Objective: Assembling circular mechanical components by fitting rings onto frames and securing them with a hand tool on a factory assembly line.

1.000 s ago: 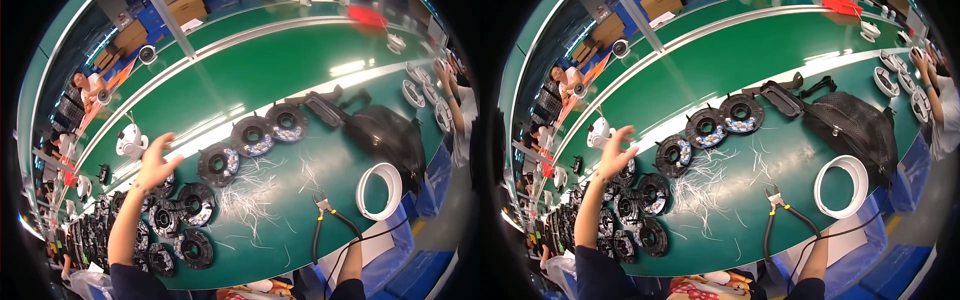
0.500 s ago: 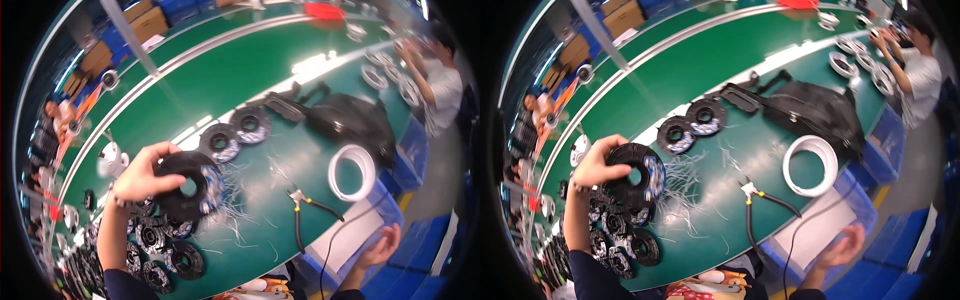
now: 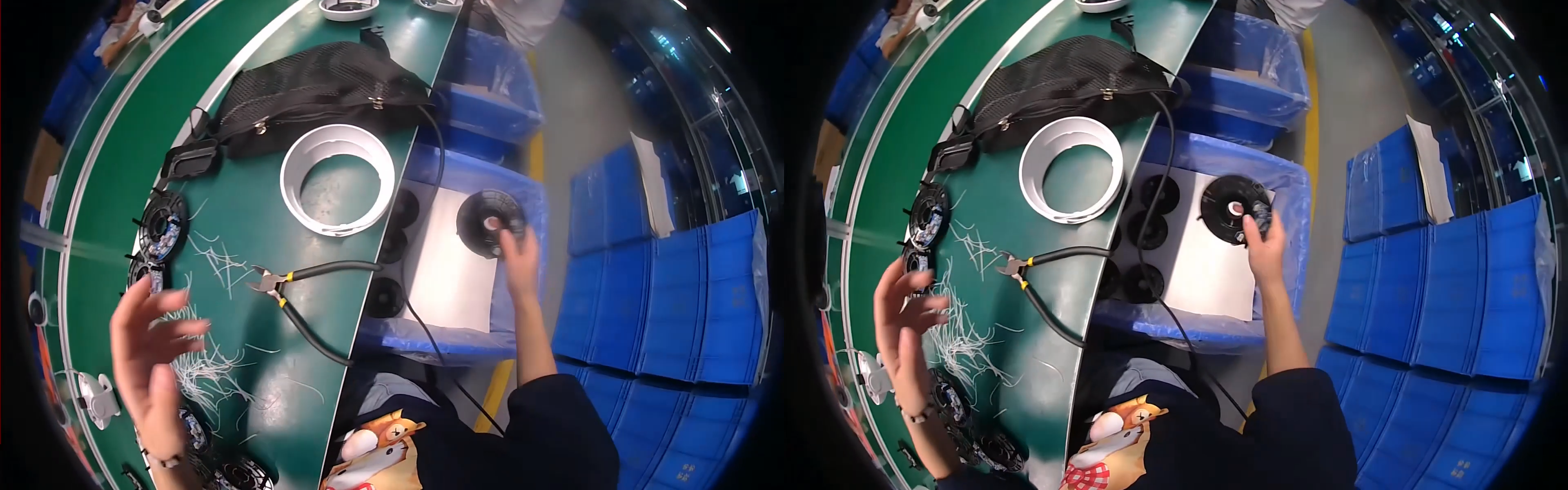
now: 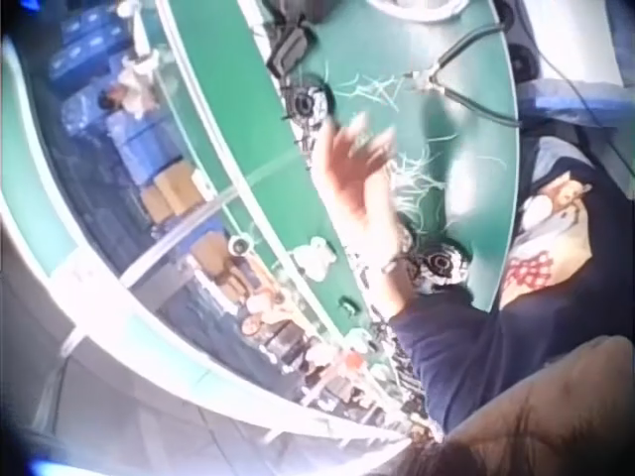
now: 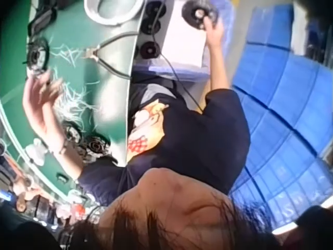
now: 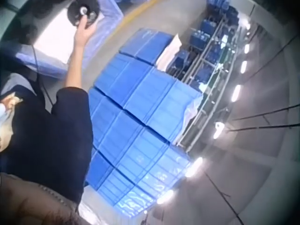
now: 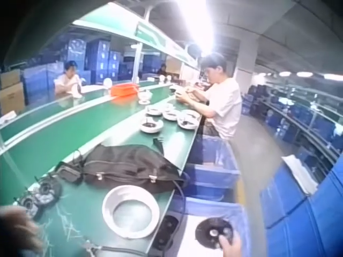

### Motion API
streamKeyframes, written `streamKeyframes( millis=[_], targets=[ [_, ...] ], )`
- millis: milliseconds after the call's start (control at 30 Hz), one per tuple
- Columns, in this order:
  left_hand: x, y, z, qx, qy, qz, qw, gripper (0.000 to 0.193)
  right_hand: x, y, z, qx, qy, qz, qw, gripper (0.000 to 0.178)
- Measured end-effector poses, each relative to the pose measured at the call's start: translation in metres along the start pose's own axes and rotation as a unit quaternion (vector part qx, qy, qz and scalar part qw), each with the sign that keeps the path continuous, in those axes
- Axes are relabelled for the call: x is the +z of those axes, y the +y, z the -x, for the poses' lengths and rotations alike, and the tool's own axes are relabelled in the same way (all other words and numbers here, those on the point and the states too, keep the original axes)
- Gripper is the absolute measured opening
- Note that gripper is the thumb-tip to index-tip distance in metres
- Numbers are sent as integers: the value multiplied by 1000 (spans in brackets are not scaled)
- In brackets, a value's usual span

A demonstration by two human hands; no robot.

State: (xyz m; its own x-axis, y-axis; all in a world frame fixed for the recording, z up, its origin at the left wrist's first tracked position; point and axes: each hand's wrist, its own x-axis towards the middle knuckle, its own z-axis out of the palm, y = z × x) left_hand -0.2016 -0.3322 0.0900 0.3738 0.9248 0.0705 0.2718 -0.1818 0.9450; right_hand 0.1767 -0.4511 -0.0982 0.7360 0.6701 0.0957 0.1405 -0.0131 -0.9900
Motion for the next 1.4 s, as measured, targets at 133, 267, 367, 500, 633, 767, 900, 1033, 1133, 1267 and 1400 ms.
streamKeyframes(
  millis=[133,267,367,500,633,767,900,1033,1133,1267,1400],
  targets=[
    [-116,-54,29,-12,152,-169,974,43,-24,206,21,188,-200,355,894,37],
    [-208,-140,11,-71,229,-300,923,39,-5,266,76,333,-339,319,820,33],
    [-231,-173,-9,-96,305,-403,858,42,28,273,78,278,-285,449,800,40],
    [-208,-181,-33,-154,199,-323,912,50,58,216,72,231,-432,555,672,64],
    [-175,-132,-49,-137,138,-363,911,48,51,184,75,35,-271,532,802,78],
    [-166,-72,-40,-136,110,-375,910,38,49,92,44,-173,-38,430,885,62],
    [-174,-45,4,-6,167,-372,913,35,66,-26,46,-317,97,340,880,50],
    [-79,17,43,64,149,-239,957,40,108,-109,81,-297,-350,-70,886,72],
    [2,32,23,108,-186,-153,965,39,108,-141,114,51,-422,-342,838,60],
    [47,27,5,111,-167,-26,979,75,74,-117,93,33,-244,-315,917,48],
    [18,42,29,-11,3,-124,992,100,24,-51,47,65,-44,-184,980,25]
  ],
)
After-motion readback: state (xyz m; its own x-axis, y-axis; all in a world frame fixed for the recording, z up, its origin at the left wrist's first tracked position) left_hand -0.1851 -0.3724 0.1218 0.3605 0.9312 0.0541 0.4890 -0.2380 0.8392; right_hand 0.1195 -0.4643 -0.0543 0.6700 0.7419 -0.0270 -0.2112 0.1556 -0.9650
